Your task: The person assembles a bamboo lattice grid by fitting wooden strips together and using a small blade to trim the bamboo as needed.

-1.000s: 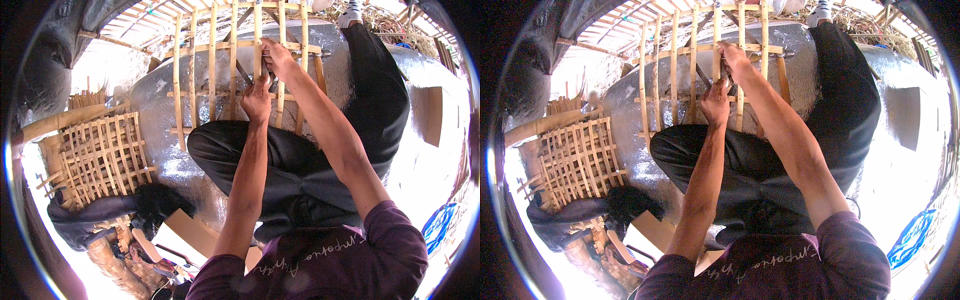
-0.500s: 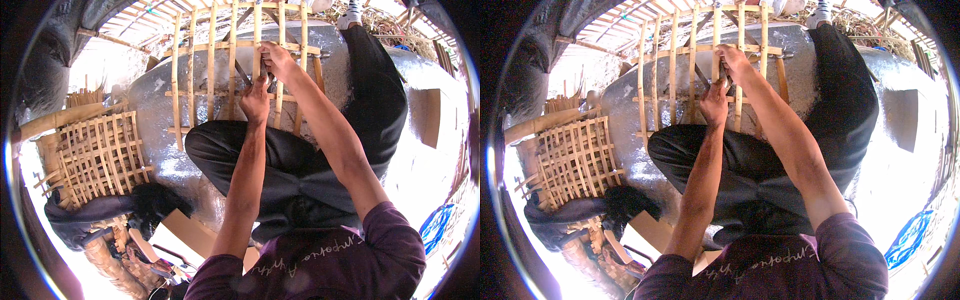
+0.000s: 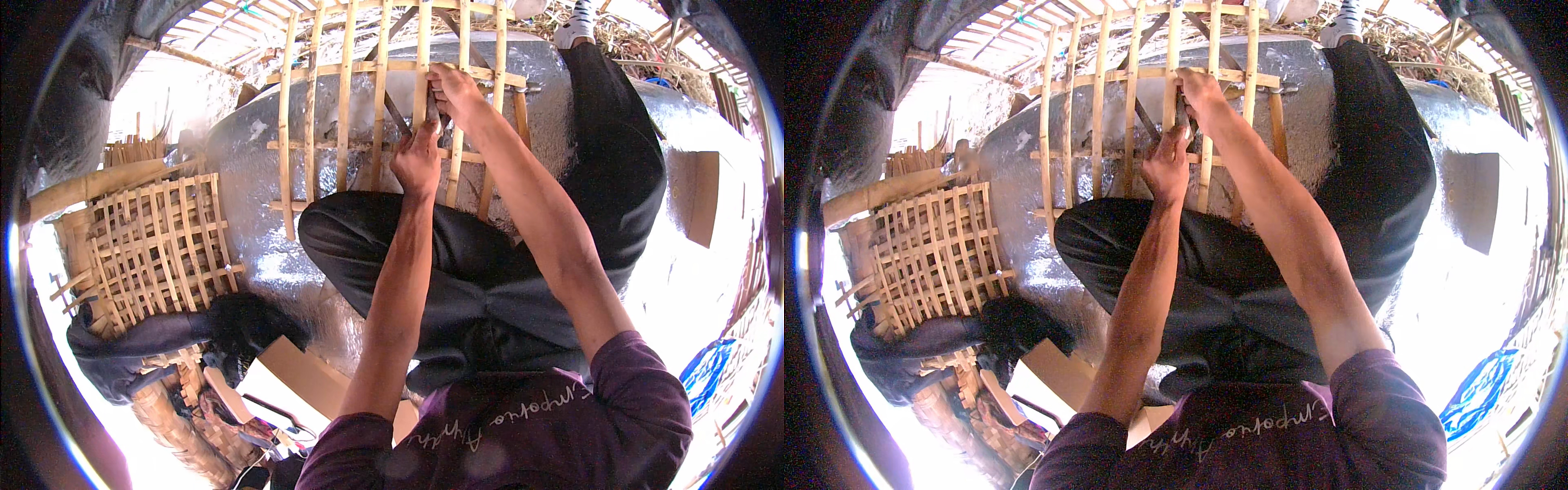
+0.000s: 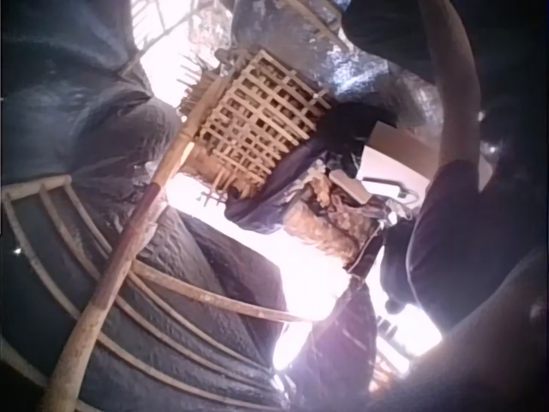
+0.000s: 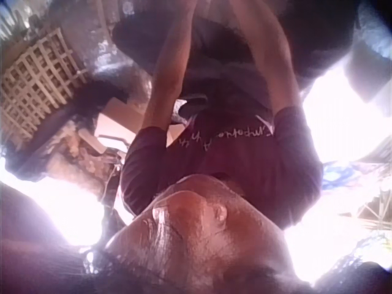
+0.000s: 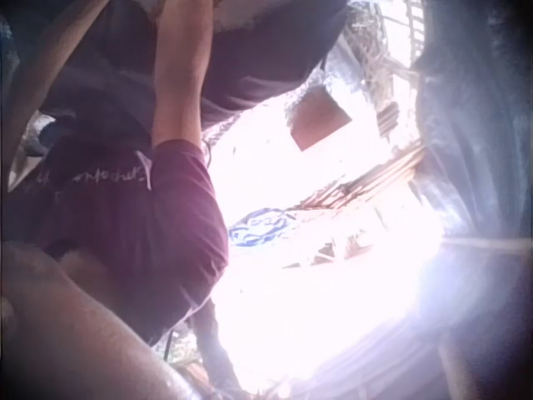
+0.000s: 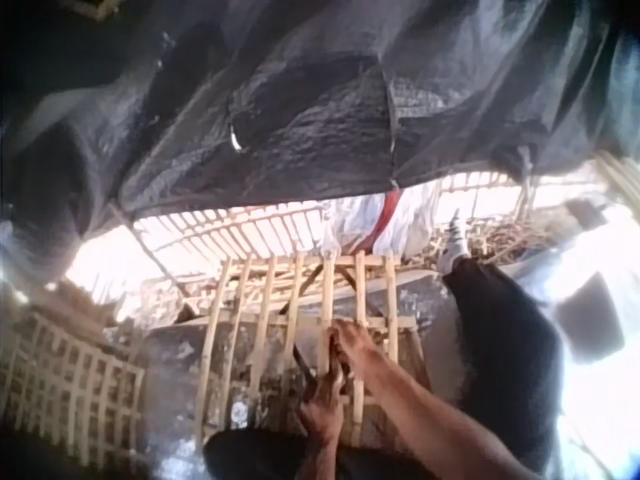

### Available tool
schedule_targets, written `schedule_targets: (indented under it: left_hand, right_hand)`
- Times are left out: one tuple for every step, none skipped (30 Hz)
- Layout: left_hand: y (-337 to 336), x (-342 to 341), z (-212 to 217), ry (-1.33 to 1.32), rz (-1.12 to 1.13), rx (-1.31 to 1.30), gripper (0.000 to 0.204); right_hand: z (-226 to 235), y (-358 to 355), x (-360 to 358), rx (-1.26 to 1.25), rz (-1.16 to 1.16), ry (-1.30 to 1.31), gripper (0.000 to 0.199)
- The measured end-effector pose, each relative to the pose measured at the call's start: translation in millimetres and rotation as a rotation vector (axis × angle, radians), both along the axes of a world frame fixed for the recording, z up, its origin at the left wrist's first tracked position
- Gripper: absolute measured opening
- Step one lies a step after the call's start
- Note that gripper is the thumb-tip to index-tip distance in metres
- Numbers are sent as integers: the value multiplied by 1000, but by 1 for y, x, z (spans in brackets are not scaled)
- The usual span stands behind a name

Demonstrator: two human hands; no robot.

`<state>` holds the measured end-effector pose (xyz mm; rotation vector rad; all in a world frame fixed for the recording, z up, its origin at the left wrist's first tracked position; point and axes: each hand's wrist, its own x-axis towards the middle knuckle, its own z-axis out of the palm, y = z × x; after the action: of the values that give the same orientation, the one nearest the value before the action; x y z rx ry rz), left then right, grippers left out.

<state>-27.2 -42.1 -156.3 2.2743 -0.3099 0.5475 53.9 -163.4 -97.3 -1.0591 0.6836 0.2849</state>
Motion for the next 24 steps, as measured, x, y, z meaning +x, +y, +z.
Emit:
schedule_targets:
  left_hand:
    - [0, 0, 0, -4, 8, 10, 20]
    - [1, -1, 0, -9, 16, 20, 19]
    - [-1, -2, 4, 10, 20, 42, 19]
    - [-2, -3, 8, 29, 24, 65, 18]
    - [-3, -4, 12, 49, 29, 87, 18]
    - [-3, -5, 13, 48, 32, 82, 18]
    - [-4, -5, 14, 48, 35, 76, 18]
    - [-4, -6, 15, 48, 38, 71, 17]
    - [-3, -6, 15, 43, 36, 52, 17]
    - [-2, -5, 14, 39, 33, 33, 17]
    - [-1, -4, 13, 34, 30, 14, 18]
    - [-2, -5, 14, 47, 31, 11, 18]
    - [-2, -5, 15, 60, 32, 8, 18]
    - [-3, -6, 16, 73, 32, 5, 18]
    - [-4, -6, 18, 85, 37, 20, 19]
    - [-4, -7, 20, 98, 41, 34, 19]
    - [-5, -7, 22, 110, 45, 49, 19]
    - [-3, -7, 18, 87, 45, 28, 19]
    - [-2, -6, 14, 64, 44, 8, 19]
    - [-1, -5, 9, 41, 44, -13, 19]
    - [-2, -4, 9, 22, 45, -4, 18]
    - [-4, -4, 9, 2, 46, 5, 16]
    - [-6, -3, 9, -17, 47, 14, 14]
    - [-5, -3, 8, -14, 49, 22, 14]
  right_hand:
    - [2, -1, 1, 6, 15, 8, 24]
    - [3, -1, 1, 13, 25, 4, 25]
    - [5, -4, 0, 17, 31, 0, 25]
    - [6, -5, 0, 22, 37, -4, 25]
    - [8, -5, -1, 6, 35, -6, 26]
    - [8, -5, 0, -9, 33, -10, 26]
    - [8, -5, 1, -23, 31, -13, 26]
    - [7, -6, 2, -26, 37, -6, 26]
    - [6, -6, 3, -29, 44, 1, 26]
    - [5, -6, 4, -32, 51, 8, 26]
    - [4, -5, 5, -25, 61, 8, 27]
    - [3, -6, 6, -21, 68, 7, 27]
    - [1, -6, 7, -16, 75, 6, 27]
    - [0, -7, 7, -24, 59, 5, 27]
    - [0, -7, 7, -30, 44, 4, 27]
    - [0, -6, 7, -36, 28, 3, 27]
    - [0, -7, 7, -32, 30, 3, 27]
    - [0, -6, 7, -27, 36, 1, 27]
    - [2, -5, 7, -22, 41, 0, 27]
    - [0, -3, 8, -20, 46, -3, 28]
    - [-4, -5, 10, -21, 46, -4, 30]
    - [-7, -7, 11, -22, 47, -6, 32]
    - [-11, -9, 12, -18, 47, -5, 31]
    - [-10, -10, 13, -13, 49, -3, 30]
